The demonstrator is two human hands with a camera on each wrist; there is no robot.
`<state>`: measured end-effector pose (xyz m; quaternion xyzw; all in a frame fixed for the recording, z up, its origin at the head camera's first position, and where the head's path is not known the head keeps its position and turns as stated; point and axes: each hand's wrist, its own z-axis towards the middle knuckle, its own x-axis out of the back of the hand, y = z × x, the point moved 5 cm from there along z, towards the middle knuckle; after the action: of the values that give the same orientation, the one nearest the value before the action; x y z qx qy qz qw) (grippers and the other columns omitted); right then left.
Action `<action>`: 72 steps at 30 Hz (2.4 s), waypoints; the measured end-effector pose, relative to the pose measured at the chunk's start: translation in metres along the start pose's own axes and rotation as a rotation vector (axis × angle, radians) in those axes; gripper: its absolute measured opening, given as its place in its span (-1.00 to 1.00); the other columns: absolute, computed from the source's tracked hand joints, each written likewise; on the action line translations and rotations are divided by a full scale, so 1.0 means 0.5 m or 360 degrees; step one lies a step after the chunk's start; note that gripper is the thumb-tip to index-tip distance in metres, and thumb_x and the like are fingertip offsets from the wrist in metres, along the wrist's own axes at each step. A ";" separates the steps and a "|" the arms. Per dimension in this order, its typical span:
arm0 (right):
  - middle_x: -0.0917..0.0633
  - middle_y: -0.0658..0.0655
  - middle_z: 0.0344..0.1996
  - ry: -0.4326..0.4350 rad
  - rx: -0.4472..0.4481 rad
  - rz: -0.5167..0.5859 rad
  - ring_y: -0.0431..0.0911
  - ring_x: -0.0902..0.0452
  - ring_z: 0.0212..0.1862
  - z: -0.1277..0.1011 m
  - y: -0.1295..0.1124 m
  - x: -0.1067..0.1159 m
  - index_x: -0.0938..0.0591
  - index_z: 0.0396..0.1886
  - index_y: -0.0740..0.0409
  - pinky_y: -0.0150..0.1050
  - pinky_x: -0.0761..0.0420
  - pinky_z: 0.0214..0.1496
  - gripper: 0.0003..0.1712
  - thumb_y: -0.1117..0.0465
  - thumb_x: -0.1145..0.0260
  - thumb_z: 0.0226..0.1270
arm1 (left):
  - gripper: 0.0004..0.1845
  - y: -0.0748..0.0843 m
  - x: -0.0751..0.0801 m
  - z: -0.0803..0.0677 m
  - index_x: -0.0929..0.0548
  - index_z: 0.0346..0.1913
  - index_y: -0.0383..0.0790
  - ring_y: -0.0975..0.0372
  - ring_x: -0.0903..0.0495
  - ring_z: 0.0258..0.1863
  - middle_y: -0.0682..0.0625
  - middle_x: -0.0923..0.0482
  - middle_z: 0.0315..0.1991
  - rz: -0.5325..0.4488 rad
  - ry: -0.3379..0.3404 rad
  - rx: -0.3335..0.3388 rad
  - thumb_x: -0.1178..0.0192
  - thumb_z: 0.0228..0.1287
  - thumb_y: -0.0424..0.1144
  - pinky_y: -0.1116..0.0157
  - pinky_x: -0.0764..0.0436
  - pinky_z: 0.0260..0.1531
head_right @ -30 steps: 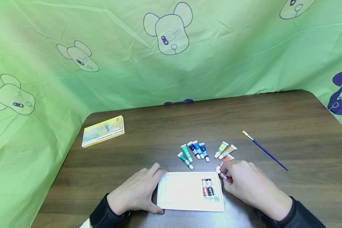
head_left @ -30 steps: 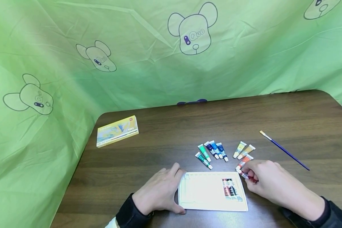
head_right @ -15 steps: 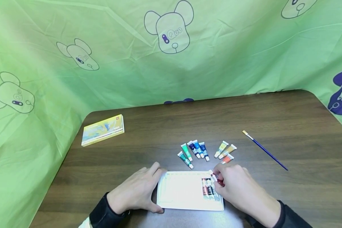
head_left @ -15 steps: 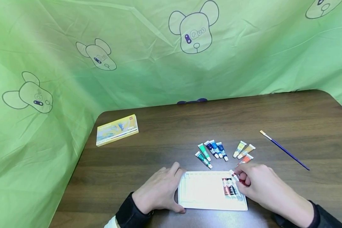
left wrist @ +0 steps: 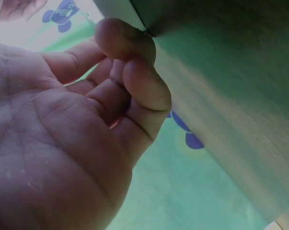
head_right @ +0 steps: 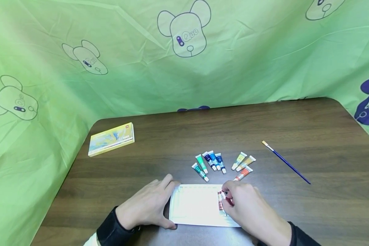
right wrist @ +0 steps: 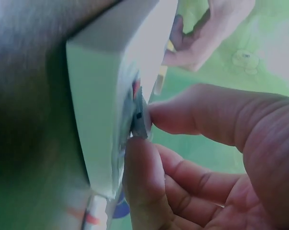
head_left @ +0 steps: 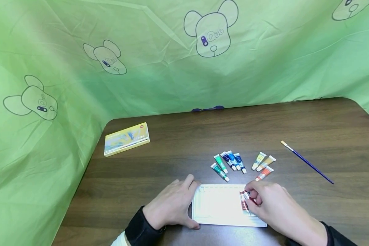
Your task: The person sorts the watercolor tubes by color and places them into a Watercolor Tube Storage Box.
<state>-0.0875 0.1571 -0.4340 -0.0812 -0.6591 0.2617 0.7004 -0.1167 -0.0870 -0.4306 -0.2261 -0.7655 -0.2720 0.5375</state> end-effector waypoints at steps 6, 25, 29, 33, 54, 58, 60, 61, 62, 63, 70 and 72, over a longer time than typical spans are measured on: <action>-0.53 -0.24 -0.61 -0.0096 -0.0108 0.0075 -0.43 -0.32 -0.51 0.002 -0.012 -0.014 -0.75 -0.24 0.01 -0.41 -0.42 -0.46 -0.78 0.25 -0.61 0.13 | 0.10 0.001 0.000 0.000 -0.47 0.41 -0.10 0.33 -0.40 -0.19 0.12 -0.43 -0.01 0.0010 0.0002 -0.0001 -0.63 -0.18 0.38 0.36 -0.51 -0.03; -0.63 -0.27 -0.47 -0.0051 0.0095 -0.0084 -0.42 -0.43 -0.47 -0.001 -0.023 -0.017 -0.78 -0.21 -0.08 -0.36 -0.49 -0.41 -0.79 0.13 -0.62 0.17 | 0.08 0.001 0.000 0.001 -0.49 0.38 -0.09 0.32 -0.39 -0.23 0.12 -0.43 -0.03 0.0049 0.0023 -0.0011 -0.61 -0.19 0.41 0.38 -0.48 -0.09; -0.65 -0.26 -0.30 -0.0009 0.0296 -0.0231 -0.38 -0.48 -0.38 -0.002 -0.023 -0.003 -0.81 -0.13 -0.14 -0.33 -0.53 -0.37 -0.68 0.02 -0.67 0.10 | 0.08 0.000 0.000 0.002 -0.48 0.38 -0.09 0.32 -0.39 -0.22 0.12 -0.43 -0.02 0.0034 0.0006 -0.0007 -0.61 -0.17 0.40 0.38 -0.48 -0.06; -0.54 -0.24 -0.31 -0.0028 0.0437 -0.0240 -0.42 -0.28 -0.42 -0.004 -0.026 -0.001 -0.83 -0.10 -0.11 -0.43 -0.33 -0.45 -0.64 0.01 -0.68 0.08 | 0.08 0.000 -0.001 0.002 -0.47 0.40 -0.08 0.31 -0.39 -0.21 0.12 -0.42 -0.01 0.0013 -0.0017 0.0005 -0.61 -0.16 0.39 0.38 -0.48 -0.05; -0.51 -0.22 -0.33 -0.0146 0.0415 -0.0345 -0.37 -0.26 -0.43 0.004 -0.028 -0.012 -0.83 -0.11 -0.13 -0.43 -0.24 -0.49 -0.66 -0.05 -0.66 0.12 | 0.08 0.001 0.000 0.002 -0.46 0.40 -0.10 0.32 -0.39 -0.20 0.11 -0.43 0.00 0.0000 -0.0013 -0.0006 -0.62 -0.15 0.37 0.39 -0.48 -0.07; -0.51 -0.23 -0.35 -0.0088 0.0448 -0.0317 -0.39 -0.24 -0.45 0.004 -0.027 -0.011 -0.83 -0.14 -0.13 -0.43 -0.26 -0.48 -0.69 -0.01 -0.66 0.10 | 0.08 0.000 0.000 0.002 -0.45 0.41 -0.10 0.32 -0.40 -0.20 0.10 -0.43 0.02 -0.0005 -0.0018 0.0002 -0.63 -0.15 0.36 0.39 -0.48 -0.06; -0.52 -0.22 -0.34 -0.0093 0.0442 -0.0317 -0.38 -0.26 -0.44 0.005 -0.027 -0.013 -0.83 -0.14 -0.13 -0.42 -0.28 -0.47 -0.68 -0.01 -0.66 0.10 | 0.08 -0.001 0.000 0.001 -0.45 0.42 -0.10 0.31 -0.39 -0.19 0.10 -0.43 0.02 -0.0013 -0.0028 0.0009 -0.62 -0.14 0.36 0.39 -0.48 -0.06; -0.53 -0.22 -0.33 -0.0096 0.0435 -0.0321 -0.38 -0.28 -0.44 0.004 -0.027 -0.013 -0.83 -0.13 -0.12 -0.41 -0.29 -0.47 -0.68 -0.01 -0.66 0.10 | 0.08 -0.001 0.001 0.002 -0.45 0.41 -0.10 0.31 -0.39 -0.19 0.10 -0.43 0.02 -0.0013 -0.0028 0.0009 -0.62 -0.14 0.36 0.39 -0.48 -0.06; -0.54 -0.21 -0.32 -0.0107 0.0424 -0.0325 -0.37 -0.29 -0.44 0.003 -0.027 -0.014 -0.84 -0.12 -0.12 -0.41 -0.30 -0.47 -0.67 -0.02 -0.66 0.11 | 0.08 -0.001 0.001 0.002 -0.45 0.41 -0.10 0.31 -0.39 -0.19 0.10 -0.43 0.02 -0.0016 -0.0030 0.0010 -0.62 -0.14 0.36 0.39 -0.48 -0.05; -0.54 -0.21 -0.32 -0.0115 0.0415 -0.0333 -0.37 -0.30 -0.43 0.003 -0.027 -0.015 -0.84 -0.11 -0.11 -0.41 -0.31 -0.47 -0.66 -0.02 -0.66 0.11 | 0.08 -0.001 0.001 0.002 -0.45 0.41 -0.10 0.31 -0.39 -0.19 0.10 -0.43 0.02 -0.0016 -0.0031 0.0010 -0.62 -0.14 0.36 0.38 -0.48 -0.05; -0.55 -0.19 -0.31 -0.0160 0.0351 -0.0379 -0.35 -0.31 -0.43 0.000 -0.029 -0.018 -0.83 -0.08 -0.12 -0.40 -0.29 -0.48 -0.64 -0.05 -0.65 0.13 | 0.07 0.000 0.001 0.003 -0.47 0.39 -0.09 0.31 -0.39 -0.21 0.11 -0.44 0.00 0.0016 -0.0010 -0.0002 -0.62 -0.15 0.38 0.39 -0.46 -0.10; -0.55 -0.20 -0.31 -0.0149 0.0342 -0.0385 -0.35 -0.31 -0.44 0.000 -0.029 -0.016 -0.83 -0.09 -0.15 -0.39 -0.28 -0.49 -0.65 -0.07 -0.65 0.12 | 0.06 0.001 0.001 0.002 -0.48 0.37 -0.09 0.32 -0.39 -0.22 0.11 -0.44 -0.01 0.0031 0.0008 -0.0012 -0.62 -0.17 0.38 0.39 -0.46 -0.11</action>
<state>-0.0835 0.1412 -0.4344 0.0863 -0.6642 0.2480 0.7000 -0.1175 -0.0860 -0.4303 -0.2350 -0.7609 -0.2701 0.5412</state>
